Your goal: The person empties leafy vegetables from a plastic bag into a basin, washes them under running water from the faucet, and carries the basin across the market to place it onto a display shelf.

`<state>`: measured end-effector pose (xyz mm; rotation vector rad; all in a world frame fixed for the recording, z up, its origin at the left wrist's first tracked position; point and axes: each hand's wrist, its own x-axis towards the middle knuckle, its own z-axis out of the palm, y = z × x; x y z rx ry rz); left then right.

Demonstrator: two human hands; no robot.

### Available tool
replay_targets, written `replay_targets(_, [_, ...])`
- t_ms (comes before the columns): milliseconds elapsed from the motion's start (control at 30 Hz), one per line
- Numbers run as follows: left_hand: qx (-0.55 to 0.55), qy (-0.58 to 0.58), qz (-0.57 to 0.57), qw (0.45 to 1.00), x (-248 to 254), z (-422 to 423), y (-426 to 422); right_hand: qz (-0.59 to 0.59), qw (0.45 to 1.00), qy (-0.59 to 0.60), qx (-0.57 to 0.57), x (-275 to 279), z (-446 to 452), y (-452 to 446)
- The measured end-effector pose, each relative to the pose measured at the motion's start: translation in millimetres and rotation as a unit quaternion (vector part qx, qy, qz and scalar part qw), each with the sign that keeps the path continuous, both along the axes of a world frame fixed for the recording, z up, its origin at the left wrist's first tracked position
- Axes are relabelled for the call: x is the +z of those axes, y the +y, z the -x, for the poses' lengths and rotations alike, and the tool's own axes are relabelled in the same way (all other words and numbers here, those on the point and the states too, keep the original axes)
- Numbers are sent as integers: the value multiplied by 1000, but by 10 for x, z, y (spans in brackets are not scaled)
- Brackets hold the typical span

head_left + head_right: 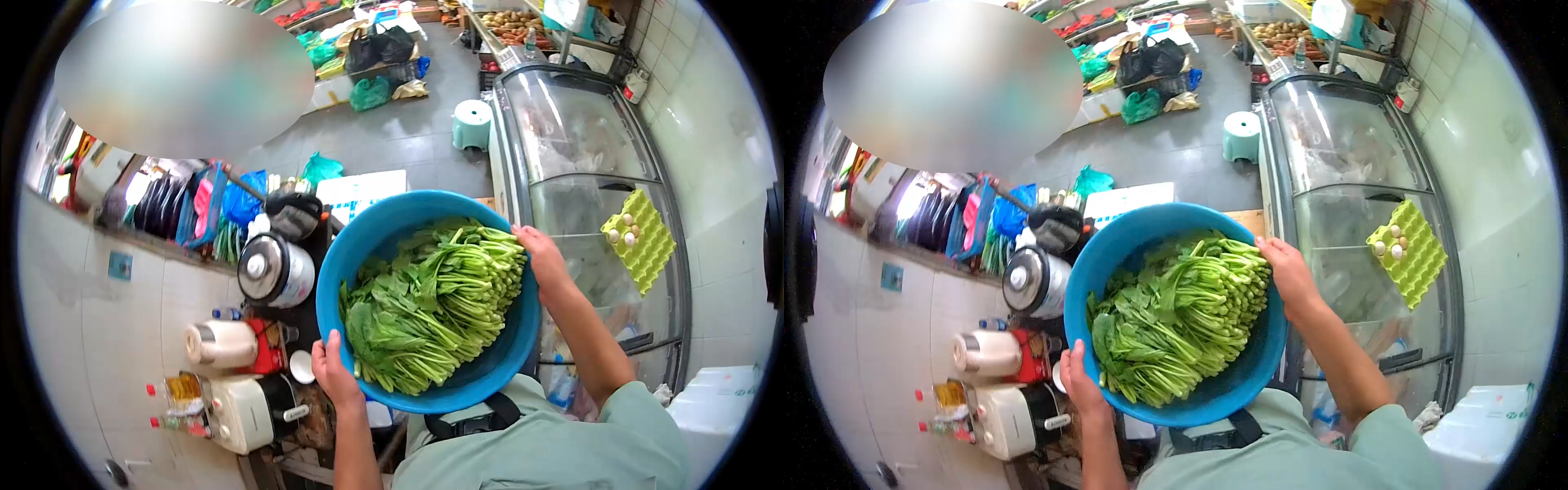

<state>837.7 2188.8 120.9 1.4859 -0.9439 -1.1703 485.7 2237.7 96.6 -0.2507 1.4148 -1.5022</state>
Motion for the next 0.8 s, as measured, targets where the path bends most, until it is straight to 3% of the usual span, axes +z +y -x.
replay_targets(167, [-63, 48, 2, 997, 47, 1122, -895, 21, 996, -48, -71, -69, 1049, -371])
replay_targets(333, [-147, 124, -48, 980, -422, 2173, -2022, -1, 992, -43, -117, -706, 1994, -931])
replay_targets(500, [-182, 64, -67, 979, -1079, 3273, -3031, -19, 983, -53, -177, -987, 3030, -1835])
replay_targets(800, [-178, 70, -99, 977, -1471, 4741, -4881, -35, 984, -7, -173, -884, 4448, -3696])
